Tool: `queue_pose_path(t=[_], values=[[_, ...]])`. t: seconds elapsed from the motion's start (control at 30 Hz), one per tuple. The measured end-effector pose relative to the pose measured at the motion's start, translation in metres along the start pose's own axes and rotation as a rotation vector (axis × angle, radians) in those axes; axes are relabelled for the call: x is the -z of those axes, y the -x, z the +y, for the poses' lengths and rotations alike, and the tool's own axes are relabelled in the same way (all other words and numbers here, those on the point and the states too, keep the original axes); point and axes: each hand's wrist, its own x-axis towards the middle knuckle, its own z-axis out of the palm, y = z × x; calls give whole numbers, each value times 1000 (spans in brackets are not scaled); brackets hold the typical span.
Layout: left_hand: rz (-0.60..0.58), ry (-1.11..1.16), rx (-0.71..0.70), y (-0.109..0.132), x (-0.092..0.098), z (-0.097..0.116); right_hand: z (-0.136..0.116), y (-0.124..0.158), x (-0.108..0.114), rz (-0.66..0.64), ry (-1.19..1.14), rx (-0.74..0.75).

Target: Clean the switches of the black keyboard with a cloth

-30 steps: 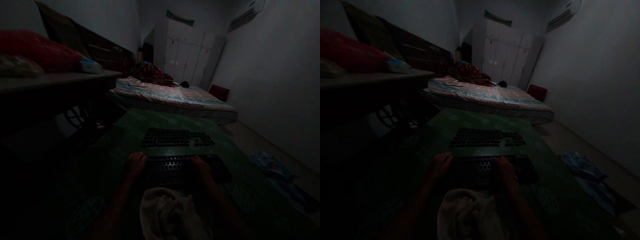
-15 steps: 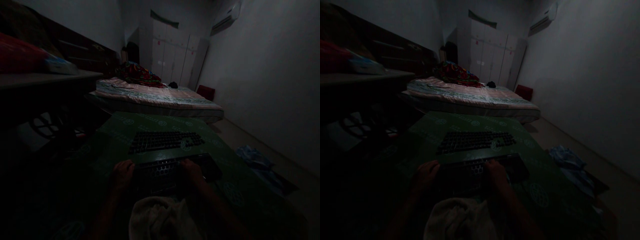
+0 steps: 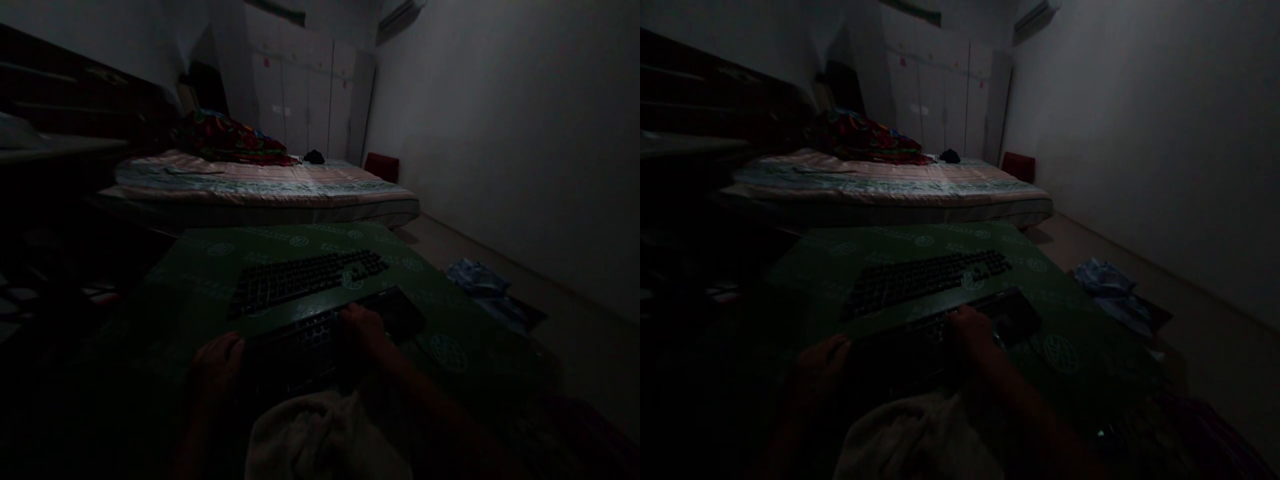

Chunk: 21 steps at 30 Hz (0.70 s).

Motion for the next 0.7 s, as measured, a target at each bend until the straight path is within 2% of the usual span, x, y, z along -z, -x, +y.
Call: queue_pose_path(t=[0.13, 0.27, 0.47, 0.7], values=[[-5, 20, -1, 1, 0, 2, -8, -1, -3, -38, 38, 42], [4, 31, 8, 1, -1, 2, -2, 5, -5, -59, 74, 97], [35, 29, -38, 1, -2, -1, 7, 5, 0, -30, 67, 62], [30, 45, -20, 1, -2, -1, 2, 3, 6, -117, 49, 57]])
